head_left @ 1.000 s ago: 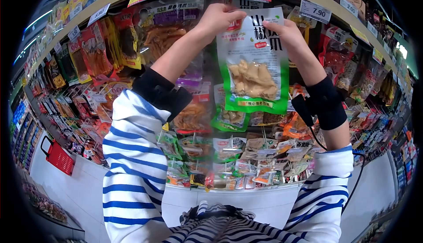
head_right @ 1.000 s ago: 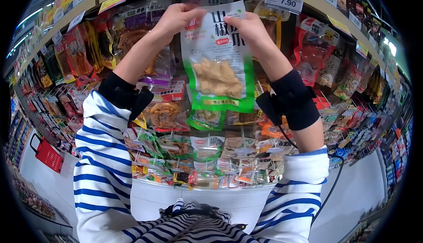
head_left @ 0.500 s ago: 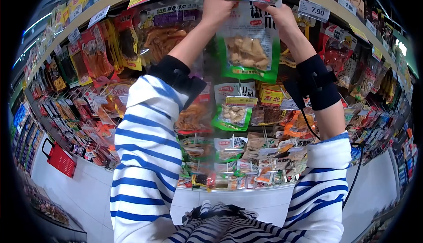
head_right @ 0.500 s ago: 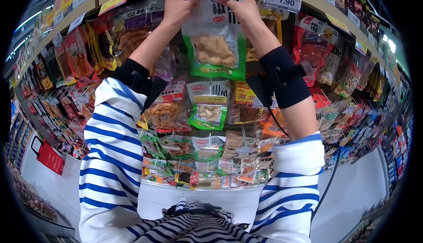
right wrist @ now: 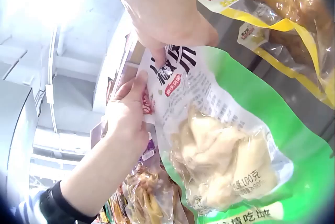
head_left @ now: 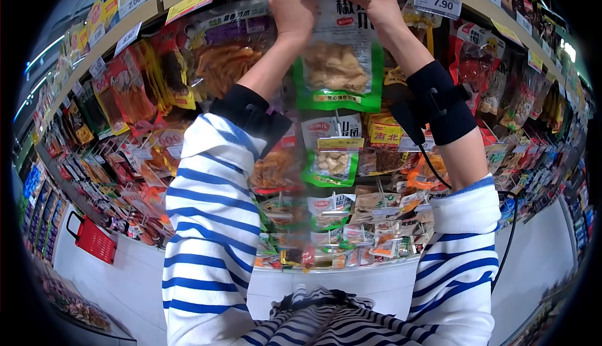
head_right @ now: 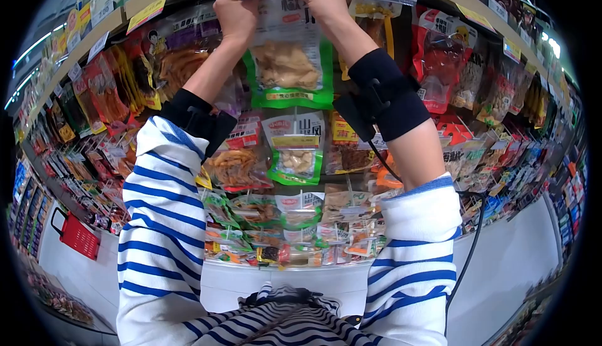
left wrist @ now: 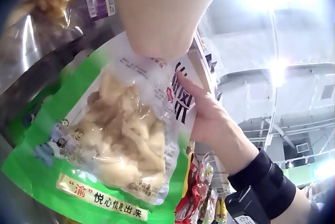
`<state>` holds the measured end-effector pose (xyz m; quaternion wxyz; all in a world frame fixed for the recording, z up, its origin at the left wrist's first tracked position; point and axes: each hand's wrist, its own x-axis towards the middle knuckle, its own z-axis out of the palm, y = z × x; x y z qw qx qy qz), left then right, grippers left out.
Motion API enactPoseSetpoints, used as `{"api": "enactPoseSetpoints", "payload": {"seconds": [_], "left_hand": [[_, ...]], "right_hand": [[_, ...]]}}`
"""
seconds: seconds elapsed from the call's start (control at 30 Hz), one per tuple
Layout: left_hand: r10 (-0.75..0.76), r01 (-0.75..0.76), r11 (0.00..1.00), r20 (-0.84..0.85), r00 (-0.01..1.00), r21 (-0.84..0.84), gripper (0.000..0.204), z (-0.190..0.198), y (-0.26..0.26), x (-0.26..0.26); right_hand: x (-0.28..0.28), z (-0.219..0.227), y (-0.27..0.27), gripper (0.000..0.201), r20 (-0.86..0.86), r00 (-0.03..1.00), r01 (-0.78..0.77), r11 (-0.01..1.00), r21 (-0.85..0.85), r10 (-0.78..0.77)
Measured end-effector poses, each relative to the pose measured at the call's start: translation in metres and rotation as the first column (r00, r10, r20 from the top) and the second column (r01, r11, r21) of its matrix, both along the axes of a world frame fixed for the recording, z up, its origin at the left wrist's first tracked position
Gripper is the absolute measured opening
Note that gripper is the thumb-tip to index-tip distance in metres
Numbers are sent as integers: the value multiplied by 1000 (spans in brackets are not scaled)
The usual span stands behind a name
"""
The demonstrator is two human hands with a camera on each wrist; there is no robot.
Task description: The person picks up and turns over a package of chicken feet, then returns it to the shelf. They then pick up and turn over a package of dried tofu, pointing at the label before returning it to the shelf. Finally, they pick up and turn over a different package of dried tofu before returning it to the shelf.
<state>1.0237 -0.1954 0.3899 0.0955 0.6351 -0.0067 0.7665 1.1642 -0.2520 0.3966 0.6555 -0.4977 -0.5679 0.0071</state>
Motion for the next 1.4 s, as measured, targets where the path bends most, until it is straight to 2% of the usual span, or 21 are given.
{"api": "enactPoseSetpoints", "payload": {"seconds": [0.03,0.13,0.23,0.27,0.37,0.47,0.5,0.53,0.63,0.67,0.77,0.8,0.87,0.97,1.0,1.13,1.23,1.3,1.33,1.37,1.4], "left_hand": [[-26,25,999,25,999,29,12,2,-4,-1],[-313,262,929,-176,934,-263,12,7,-1,-13],[-263,210,954,-255,930,-215,12,11,8,-13],[-276,223,951,-261,925,-215,12,11,9,-14],[-281,215,944,-268,921,-251,13,12,28,-6],[-390,243,822,-198,899,-515,19,13,25,-5],[-403,236,765,-159,901,-599,21,15,30,-2],[-228,-2,836,-352,908,-549,26,18,43,-2],[-251,38,858,-352,902,-513,28,17,56,5],[-123,-100,884,-433,893,-457,26,17,58,3],[-371,53,802,-427,825,-595,23,11,64,1],[-244,-34,870,-490,837,-492,23,7,66,-2],[29,-213,942,-570,821,-259,25,-1,20,-26],[197,-312,944,-578,792,-106,30,-13,-3,-44],[-25,21,1000,-470,882,-14,31,-26,30,-42],[-41,-46,986,-503,863,-158,37,-45,31,-60],[-161,93,982,-473,866,-164,36,-54,31,-59],[-195,165,981,-466,863,-104,31,-58,30,-58],[-192,76,962,-452,871,-262,30,-56,1,-60],[-262,114,936,-441,858,-334,30,-58,-14,-64],[-266,128,938,-431,862,-324,30,-63,-24,-69]], "right_hand": [[-1,0,-2,31,-20,1000,-20,999,29,21],[7,-2,6,31,-39,996,-79,995,54,81],[8,0,8,35,-8,1000,-4,1000,31,4],[6,-1,6,31,22,994,106,994,-25,-105],[8,3,15,22,-163,966,201,979,-19,-202],[23,3,35,20,-175,977,114,991,-69,-124],[36,1,51,20,-205,978,34,998,-51,-44],[38,1,56,20,-199,980,1,998,-55,-12],[37,2,62,19,-150,988,12,999,-52,-20],[35,3,64,19,-136,990,27,999,-45,-33],[33,2,71,20,-110,992,65,998,-25,-68],[32,2,73,20,-103,991,80,997,-20,-81],[35,0,80,21,-96,990,106,994,-9,-106],[36,-4,84,23,-86,986,143,990,-1,-142],[37,-6,85,23,-83,985,153,988,3,-152],[40,-15,84,26,-66,974,217,976,6,-216],[42,-21,79,29,-50,958,284,959,11,-284],[43,-29,73,31,-28,940,341,940,17,-341],[44,-33,68,31,-15,927,376,926,27,-375],[44,-37,63,32,1,911,412,910,40,-413],[43,-41,56,33,15,891,451,890,60,-453]]}}
